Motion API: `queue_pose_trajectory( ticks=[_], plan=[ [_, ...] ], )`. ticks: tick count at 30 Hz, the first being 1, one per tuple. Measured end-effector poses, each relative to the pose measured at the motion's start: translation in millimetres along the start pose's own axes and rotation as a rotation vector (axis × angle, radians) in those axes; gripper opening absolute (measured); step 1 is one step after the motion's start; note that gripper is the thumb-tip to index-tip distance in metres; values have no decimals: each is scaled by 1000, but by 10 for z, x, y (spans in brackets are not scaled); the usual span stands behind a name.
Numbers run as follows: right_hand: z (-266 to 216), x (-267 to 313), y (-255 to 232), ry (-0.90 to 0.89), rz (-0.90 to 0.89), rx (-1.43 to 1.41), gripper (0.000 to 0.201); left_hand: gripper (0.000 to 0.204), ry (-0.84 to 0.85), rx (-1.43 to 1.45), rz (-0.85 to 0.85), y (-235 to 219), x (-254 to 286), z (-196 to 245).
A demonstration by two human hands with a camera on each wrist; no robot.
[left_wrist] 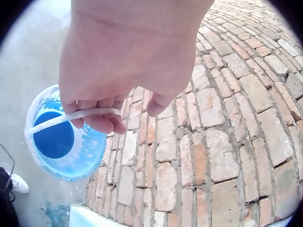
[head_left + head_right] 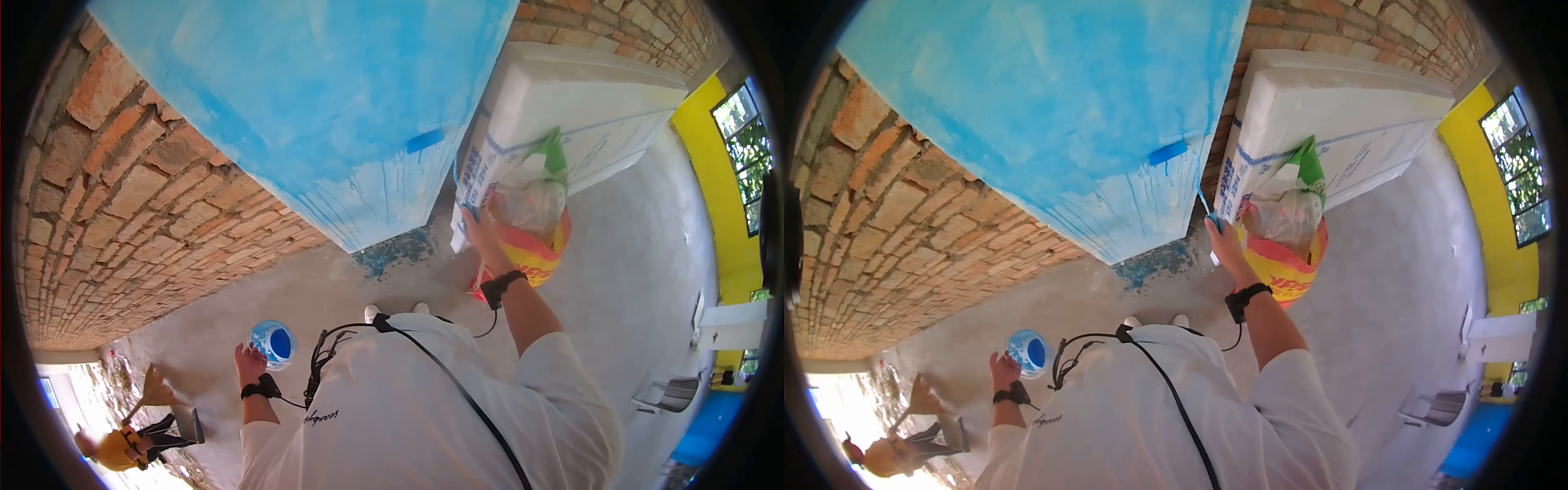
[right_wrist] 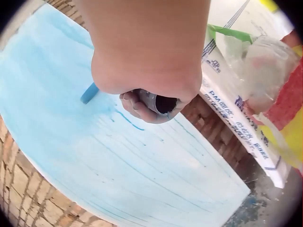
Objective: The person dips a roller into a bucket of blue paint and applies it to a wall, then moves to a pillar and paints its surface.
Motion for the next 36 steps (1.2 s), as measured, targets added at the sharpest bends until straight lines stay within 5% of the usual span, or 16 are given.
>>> queue_pose_trajectory(
  ticks=[2,4,5,8,9,10,12,14,22,24,36],
  plan=[
    [-48,7,43,46,-1,-109,45,35,2,0,16,76,-76,-33],
    [-401,53,-60,275,-17,-354,45,34,111,-156,-52,31,-309,-89],
    [-576,79,-93,223,25,-367,43,32,156,-197,-110,139,-268,-113],
    [-805,168,-198,313,3,-409,42,21,323,-688,-110,227,-598,-230],
    [-404,55,-144,343,27,-382,42,24,399,-758,-398,267,-678,-210],
    [-487,121,-176,367,-21,-379,41,41,528,-857,-219,309,-723,-321],
    [-645,251,-199,377,-115,-393,35,50,643,-765,-442,1021,118,-143],
    [-657,309,-159,369,-201,-387,31,47,579,-1046,-546,1083,129,-103],
    [-732,759,-133,537,-67,-380,33,42,1040,-1352,-838,1684,572,-192],
    [-636,819,-174,556,-58,-384,33,47,907,-1387,-897,1772,485,-250],
    [-549,1132,-316,659,18,-385,35,78,858,-1700,-1052,2094,345,-520]
  ],
)
Point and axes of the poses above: each hand's wrist, its own x-axis away from the middle knuckle, its own y-axis out of the palm, z = x × y, the point moved 1 cm from there along -x, towards the middle knuckle, and after that the axes turned 7 degrees about y, right-handed, at the moved point
